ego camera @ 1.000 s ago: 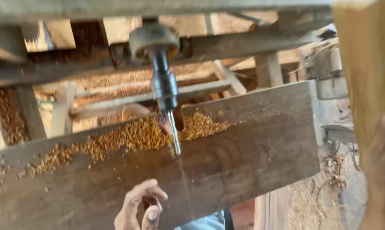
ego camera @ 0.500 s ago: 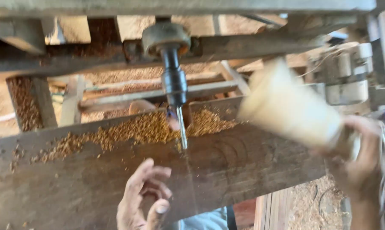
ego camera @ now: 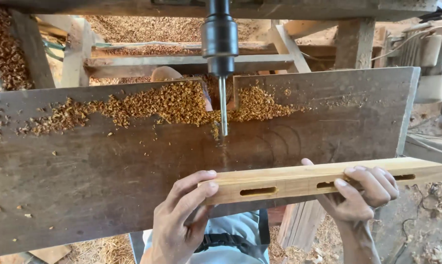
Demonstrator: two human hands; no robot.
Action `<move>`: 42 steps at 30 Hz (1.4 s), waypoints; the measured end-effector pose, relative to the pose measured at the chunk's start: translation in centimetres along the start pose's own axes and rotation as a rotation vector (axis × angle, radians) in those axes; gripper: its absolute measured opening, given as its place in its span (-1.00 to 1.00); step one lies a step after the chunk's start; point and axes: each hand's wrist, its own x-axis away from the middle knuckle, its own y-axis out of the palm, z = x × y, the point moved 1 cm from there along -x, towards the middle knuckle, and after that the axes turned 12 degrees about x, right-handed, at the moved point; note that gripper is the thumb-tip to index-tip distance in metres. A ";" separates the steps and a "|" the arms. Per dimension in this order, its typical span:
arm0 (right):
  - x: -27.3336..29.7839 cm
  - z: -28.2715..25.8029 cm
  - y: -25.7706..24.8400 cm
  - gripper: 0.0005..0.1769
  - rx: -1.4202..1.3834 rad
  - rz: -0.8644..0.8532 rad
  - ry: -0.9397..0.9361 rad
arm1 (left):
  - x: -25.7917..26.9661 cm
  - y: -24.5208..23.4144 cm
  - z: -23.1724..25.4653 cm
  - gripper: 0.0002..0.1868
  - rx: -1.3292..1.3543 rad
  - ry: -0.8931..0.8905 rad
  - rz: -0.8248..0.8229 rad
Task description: The person places a slotted wooden slat on the drill press table, aligns it under the bit using a nail as a guide, and drills a hole through it. They then set the drilled slat onto a stack of finished slats, pick up the next slat, and continue drilling.
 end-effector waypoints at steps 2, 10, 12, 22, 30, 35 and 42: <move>-0.1 -0.4 0.6 -0.16 -0.007 0.003 0.007 | 0.1 -0.3 -0.3 -0.40 -0.010 -0.008 0.013; -3.4 -1.4 1.1 -0.22 -0.180 -0.124 -0.009 | -1.4 -2.1 -0.4 -0.45 -0.077 -0.100 0.040; -4.6 -1.7 1.4 -0.22 -0.322 -0.310 -0.032 | -2.2 -2.2 0.0 -0.44 -0.208 -0.160 0.053; -7.0 -2.6 3.4 -0.16 -0.280 -0.646 0.063 | -5.2 -4.2 -3.3 0.01 -0.661 -0.080 -0.164; -10.1 -3.4 5.2 -0.27 -0.259 -0.663 0.117 | -6.5 -4.8 -6.0 0.07 -0.700 -0.128 -0.288; -11.2 -3.7 6.1 -0.28 -0.224 -0.627 0.090 | -7.3 -5.1 -6.6 0.01 -0.722 -0.147 -0.295; -11.4 -2.9 6.4 -0.28 -0.254 -0.692 0.056 | -8.2 -5.2 -6.6 -0.09 -0.761 -0.198 -0.315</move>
